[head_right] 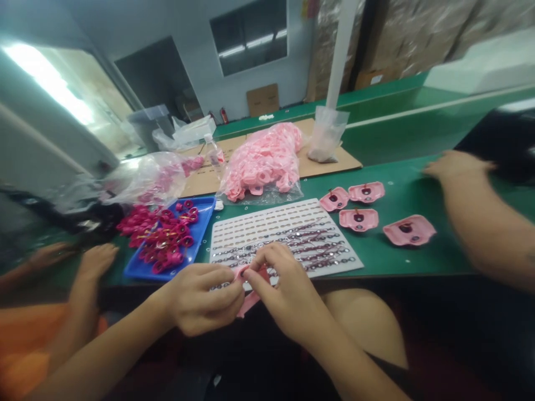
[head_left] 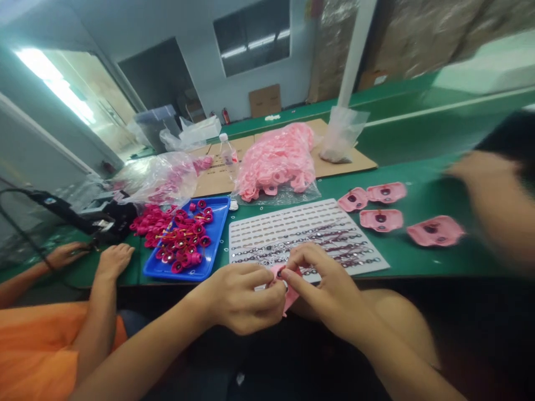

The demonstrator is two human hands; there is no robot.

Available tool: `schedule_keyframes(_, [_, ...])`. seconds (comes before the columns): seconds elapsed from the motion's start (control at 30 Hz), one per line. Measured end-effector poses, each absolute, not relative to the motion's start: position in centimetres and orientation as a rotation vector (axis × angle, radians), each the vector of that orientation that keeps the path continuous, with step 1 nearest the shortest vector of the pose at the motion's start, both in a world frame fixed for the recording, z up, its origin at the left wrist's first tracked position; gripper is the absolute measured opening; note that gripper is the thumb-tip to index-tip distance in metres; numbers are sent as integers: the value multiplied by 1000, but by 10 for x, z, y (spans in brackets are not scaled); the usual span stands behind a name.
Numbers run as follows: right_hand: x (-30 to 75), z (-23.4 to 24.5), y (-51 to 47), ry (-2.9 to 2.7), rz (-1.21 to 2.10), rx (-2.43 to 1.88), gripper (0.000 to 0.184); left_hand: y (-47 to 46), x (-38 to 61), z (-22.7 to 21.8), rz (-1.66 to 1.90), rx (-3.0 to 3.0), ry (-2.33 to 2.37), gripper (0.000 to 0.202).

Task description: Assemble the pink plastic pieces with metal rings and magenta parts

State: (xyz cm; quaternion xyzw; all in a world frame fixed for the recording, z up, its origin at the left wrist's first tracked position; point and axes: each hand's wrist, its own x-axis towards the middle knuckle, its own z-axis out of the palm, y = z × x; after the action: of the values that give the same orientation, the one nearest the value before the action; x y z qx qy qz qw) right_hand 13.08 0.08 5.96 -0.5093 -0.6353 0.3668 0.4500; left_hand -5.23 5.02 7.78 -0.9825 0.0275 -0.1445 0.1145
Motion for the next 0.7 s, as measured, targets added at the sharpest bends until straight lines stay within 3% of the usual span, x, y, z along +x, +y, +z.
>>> schedule_keyframes(0.07, [129, 54, 4, -1456, 1026, -1215, 7, 50, -53, 77, -397, -2877, 97, 14])
schedule_keyframes(0.17, [126, 49, 8, -1312, 1442, -1070, 26, 48, -54, 75, -365, -2876, 70, 10])
schedule_keyframes(0.27, [120, 50, 9, -1295, 1714, -998, 25, 46, -56, 71, -345, -2907, 24, 10])
schedule_keyframes(0.57, [88, 51, 19, -1315, 1710, -1119, 21, 38, -88, 54, -524, -2955, -426, 15])
schedule_keyframes(0.7, [60, 42, 27, -1447, 1481, -1241, 20, 23, -102, 49, -789, -2863, -1132, 43])
